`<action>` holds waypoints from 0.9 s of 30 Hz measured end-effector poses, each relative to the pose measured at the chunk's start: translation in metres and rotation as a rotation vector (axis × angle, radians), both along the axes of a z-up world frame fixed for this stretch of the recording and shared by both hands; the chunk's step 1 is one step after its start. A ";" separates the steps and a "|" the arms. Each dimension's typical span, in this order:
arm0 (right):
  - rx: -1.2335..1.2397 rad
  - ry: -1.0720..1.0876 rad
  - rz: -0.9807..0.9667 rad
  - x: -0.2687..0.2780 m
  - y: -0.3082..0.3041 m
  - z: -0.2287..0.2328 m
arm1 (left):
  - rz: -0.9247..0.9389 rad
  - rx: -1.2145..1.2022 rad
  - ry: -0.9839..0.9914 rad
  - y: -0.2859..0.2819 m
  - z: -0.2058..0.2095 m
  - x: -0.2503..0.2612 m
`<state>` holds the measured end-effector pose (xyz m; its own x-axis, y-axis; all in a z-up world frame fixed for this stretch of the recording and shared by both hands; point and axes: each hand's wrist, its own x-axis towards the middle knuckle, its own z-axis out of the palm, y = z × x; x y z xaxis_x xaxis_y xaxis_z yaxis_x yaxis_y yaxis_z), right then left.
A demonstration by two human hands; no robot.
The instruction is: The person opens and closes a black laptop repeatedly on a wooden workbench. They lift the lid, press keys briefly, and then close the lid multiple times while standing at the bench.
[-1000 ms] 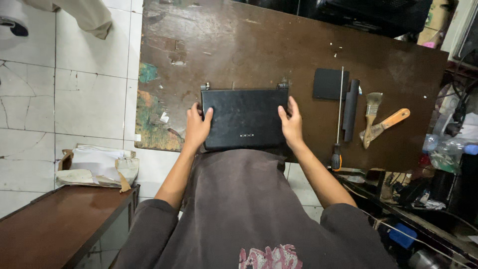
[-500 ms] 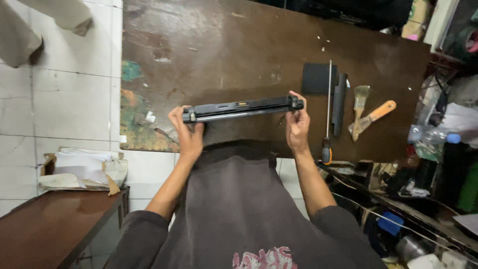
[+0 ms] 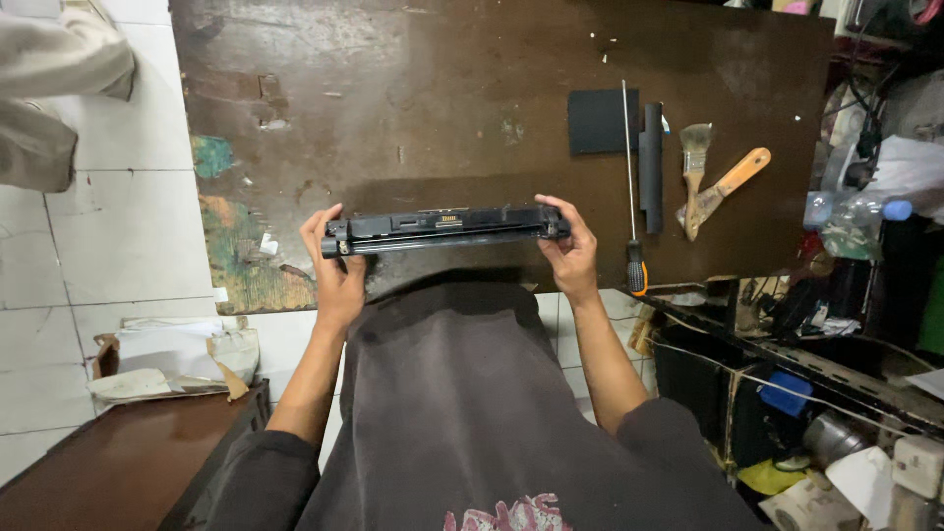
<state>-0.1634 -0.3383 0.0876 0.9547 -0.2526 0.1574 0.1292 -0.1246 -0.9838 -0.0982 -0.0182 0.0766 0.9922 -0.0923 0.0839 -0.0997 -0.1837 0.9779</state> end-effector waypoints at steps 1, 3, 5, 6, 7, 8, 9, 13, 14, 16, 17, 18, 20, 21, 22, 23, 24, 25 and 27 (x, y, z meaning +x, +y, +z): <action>0.003 -0.001 -0.006 -0.002 -0.001 0.001 | -0.006 0.003 -0.001 0.002 -0.001 -0.001; -0.124 -0.021 -0.006 -0.003 -0.005 0.003 | -0.042 0.037 -0.043 0.006 -0.003 -0.001; -0.148 -0.031 -0.015 -0.003 -0.005 0.005 | -0.038 0.061 -0.085 0.010 0.004 -0.002; -0.176 -0.041 -0.018 -0.003 -0.005 0.006 | -0.027 0.082 -0.125 0.012 0.008 -0.002; -0.172 -0.041 -0.021 -0.003 -0.006 0.005 | -0.030 0.086 -0.126 0.014 0.013 -0.002; -0.183 -0.039 -0.023 -0.003 -0.007 0.004 | 0.032 0.108 -0.225 0.016 0.018 0.000; -0.195 -0.037 -0.024 -0.003 -0.008 0.002 | 0.094 0.129 -0.324 0.018 0.023 0.002; -0.212 -0.030 -0.013 -0.001 -0.009 0.010 | 0.048 0.155 -0.535 -0.014 0.099 0.003; -0.227 -0.042 0.006 -0.001 -0.009 0.013 | -0.078 0.247 -0.522 -0.029 0.121 0.002; -0.241 -0.054 0.027 -0.002 -0.012 0.013 | -0.202 0.341 -0.506 -0.056 0.143 -0.001; -0.250 -0.061 0.043 -0.003 -0.013 0.011 | -0.341 0.446 -0.484 -0.069 0.143 -0.003; -0.260 -0.067 0.061 -0.005 -0.015 0.009 | -0.478 0.550 -0.457 -0.082 0.143 -0.006; -0.270 -0.073 0.078 -0.006 -0.014 0.016 | -0.550 0.594 -0.440 -0.104 0.131 -0.008; -0.281 -0.079 0.092 -0.007 -0.014 0.018 | -0.624 0.636 -0.424 -0.114 0.124 -0.009; -0.281 -0.080 0.095 -0.009 -0.015 0.016 | -0.621 0.637 -0.423 -0.121 0.118 -0.011; -0.291 -0.079 0.110 -0.011 -0.017 0.014 | -0.631 0.667 -0.428 -0.127 0.112 -0.013; -0.301 -0.077 0.121 -0.013 -0.018 0.012 | -0.644 0.697 -0.432 -0.134 0.106 -0.013; -0.301 -0.077 0.122 -0.011 -0.020 0.011 | -0.644 0.697 -0.432 -0.135 0.092 -0.014; -0.273 -0.171 0.144 -0.012 -0.022 0.008 | -0.653 0.594 -0.453 -0.138 0.065 -0.018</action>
<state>-0.1754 -0.3606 0.0959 0.9316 -0.0436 0.3609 0.3243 -0.3488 -0.8793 -0.1164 -0.1560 0.1416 0.6169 -0.7596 0.2060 -0.6980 -0.4071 0.5892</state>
